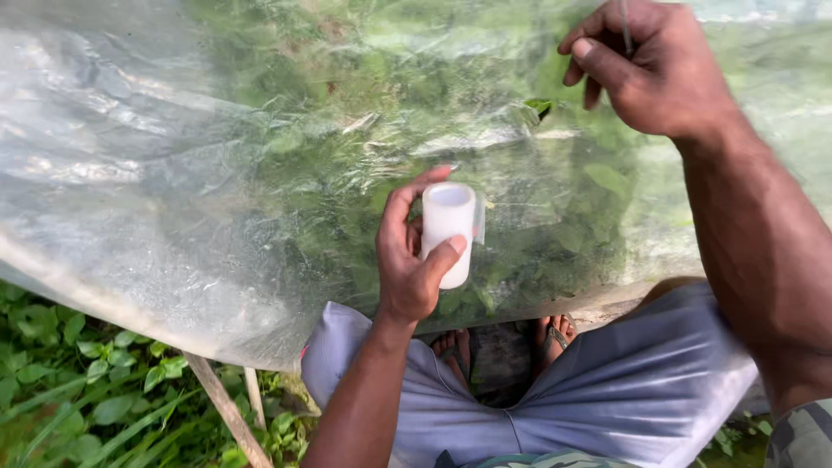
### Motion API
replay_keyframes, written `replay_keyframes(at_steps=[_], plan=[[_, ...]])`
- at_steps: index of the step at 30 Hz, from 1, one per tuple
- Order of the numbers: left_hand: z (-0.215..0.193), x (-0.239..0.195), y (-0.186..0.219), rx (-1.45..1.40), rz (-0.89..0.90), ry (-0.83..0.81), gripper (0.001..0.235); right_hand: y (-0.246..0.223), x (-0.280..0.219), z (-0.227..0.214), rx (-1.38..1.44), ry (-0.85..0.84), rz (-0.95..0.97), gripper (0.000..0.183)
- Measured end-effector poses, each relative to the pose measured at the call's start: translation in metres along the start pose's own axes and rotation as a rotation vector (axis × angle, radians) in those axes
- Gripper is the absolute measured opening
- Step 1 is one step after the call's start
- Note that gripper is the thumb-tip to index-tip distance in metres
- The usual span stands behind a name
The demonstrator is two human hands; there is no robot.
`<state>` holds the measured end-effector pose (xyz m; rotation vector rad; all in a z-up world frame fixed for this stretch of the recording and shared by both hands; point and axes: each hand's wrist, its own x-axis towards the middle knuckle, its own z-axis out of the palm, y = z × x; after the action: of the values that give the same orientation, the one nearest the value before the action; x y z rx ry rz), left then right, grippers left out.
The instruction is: The person walks along a greenhouse covered with a plastic sheet, then kneels to apply clear adhesive tape over a tear using a roll and scissors. They repeat this process at multiple locations along the sheet.
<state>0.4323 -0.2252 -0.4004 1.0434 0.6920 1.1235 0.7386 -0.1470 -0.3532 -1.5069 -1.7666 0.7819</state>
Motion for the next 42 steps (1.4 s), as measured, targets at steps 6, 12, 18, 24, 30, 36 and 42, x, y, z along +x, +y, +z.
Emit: replay_keyframes(at_steps=[6, 12, 18, 24, 30, 36, 42], plan=[[0.018, 0.040, -0.006, 0.059, 0.044, -0.141, 0.073, 0.025, -0.014, 0.011, 0.293, 0.199, -0.021, 0.010], [0.025, 0.041, -0.014, 0.047, 0.130, -0.147, 0.068, 0.018, -0.044, 0.044, 0.175, 0.219, 0.180, 0.023], [0.024, 0.032, -0.031, 0.046, 0.136, -0.063, 0.059, 0.015, -0.062, 0.057, 0.108, 0.404, 0.025, 0.025], [0.024, 0.035, -0.048, 0.061, 0.128, -0.052, 0.055, 0.013, -0.087, 0.071, 0.313, 0.317, 0.245, 0.022], [0.033, 0.038, -0.048, 0.104, 0.205, -0.133, 0.053, 0.013, -0.085, 0.064, 0.281, 0.311, 0.073, 0.034], [0.038, 0.054, -0.036, 0.027, 0.222, -0.221, 0.048, 0.009, -0.067, 0.055, 0.270, 0.359, 0.050, 0.051], [0.039, 0.053, -0.035, 0.054, 0.206, -0.192, 0.045, 0.007, -0.077, 0.062, 0.307, 0.360, 0.070, 0.055]])
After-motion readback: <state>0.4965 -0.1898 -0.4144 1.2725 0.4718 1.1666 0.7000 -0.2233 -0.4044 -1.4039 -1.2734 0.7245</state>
